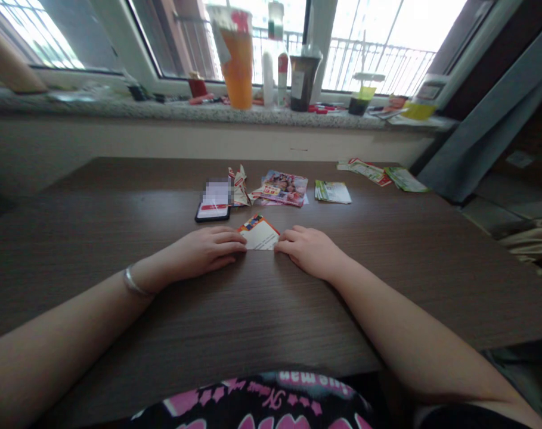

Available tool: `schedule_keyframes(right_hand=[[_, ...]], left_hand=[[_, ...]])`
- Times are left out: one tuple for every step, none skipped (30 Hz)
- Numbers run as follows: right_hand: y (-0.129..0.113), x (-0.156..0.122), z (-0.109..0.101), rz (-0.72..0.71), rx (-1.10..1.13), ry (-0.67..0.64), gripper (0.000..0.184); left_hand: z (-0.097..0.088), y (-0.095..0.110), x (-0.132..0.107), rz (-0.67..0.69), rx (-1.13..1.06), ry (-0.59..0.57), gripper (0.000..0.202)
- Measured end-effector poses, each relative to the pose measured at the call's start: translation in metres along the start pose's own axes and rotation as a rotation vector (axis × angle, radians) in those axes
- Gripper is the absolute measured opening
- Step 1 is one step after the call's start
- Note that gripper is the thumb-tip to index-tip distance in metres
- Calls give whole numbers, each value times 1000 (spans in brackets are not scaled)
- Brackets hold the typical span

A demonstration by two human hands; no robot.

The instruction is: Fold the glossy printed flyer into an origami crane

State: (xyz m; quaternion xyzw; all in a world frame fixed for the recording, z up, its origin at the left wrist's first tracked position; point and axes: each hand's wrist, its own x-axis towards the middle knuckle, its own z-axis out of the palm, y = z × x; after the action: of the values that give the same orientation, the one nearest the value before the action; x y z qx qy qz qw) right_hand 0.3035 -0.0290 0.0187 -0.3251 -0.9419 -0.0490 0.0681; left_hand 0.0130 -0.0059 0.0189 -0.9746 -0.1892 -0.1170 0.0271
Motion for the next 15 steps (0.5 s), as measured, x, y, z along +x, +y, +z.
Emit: schedule_keyframes(right_hand=[[1,0,1,15,-2,8,30],[2,1,2,30,-3,14,30],[3,1,2,45,-5,17,29],[4,1,2,59,-7,16,29],[4,0,1,71,-7,13,29],[5,-1,0,82,-7,10,29],[5,-1,0,89,-7,6,29],[5,-2,-1,95,-5,2,29],[6,-3,-1,99,-2,-3,29],[7,-4,-2,102,2,-8,29],[7,-4,-2,107,6,-14,29],[8,-5,-3,114,10,-19,28],[8,-5,-3,122,13,-24,28],[9,-6,-4,131,16,-28,28],[9,-7,-4,139,18,-30,27]], left_hand=[[1,-1,0,-4,1,9,26],[2,-2,0,-8,0,17,26],[2,-3,-1,-12,-3,23,26],[2,-4,-1,-14,-5,25,26],[2,-5,-2,-13,-2,21,26],[2,-7,-2,-11,5,10,26],[1,-9,-3,-11,13,-4,27],[0,-10,-4,-14,21,-22,28],[-2,-12,-6,-25,26,-41,28],[-3,-13,-7,-36,24,-55,28],[-6,-14,-7,-46,14,-74,28],[-8,-14,-8,-55,0,-96,27],[-10,-15,-9,-62,-14,-110,26],[-11,-16,-9,-72,-24,-123,25],[-13,-16,-10,-82,-31,-139,24]])
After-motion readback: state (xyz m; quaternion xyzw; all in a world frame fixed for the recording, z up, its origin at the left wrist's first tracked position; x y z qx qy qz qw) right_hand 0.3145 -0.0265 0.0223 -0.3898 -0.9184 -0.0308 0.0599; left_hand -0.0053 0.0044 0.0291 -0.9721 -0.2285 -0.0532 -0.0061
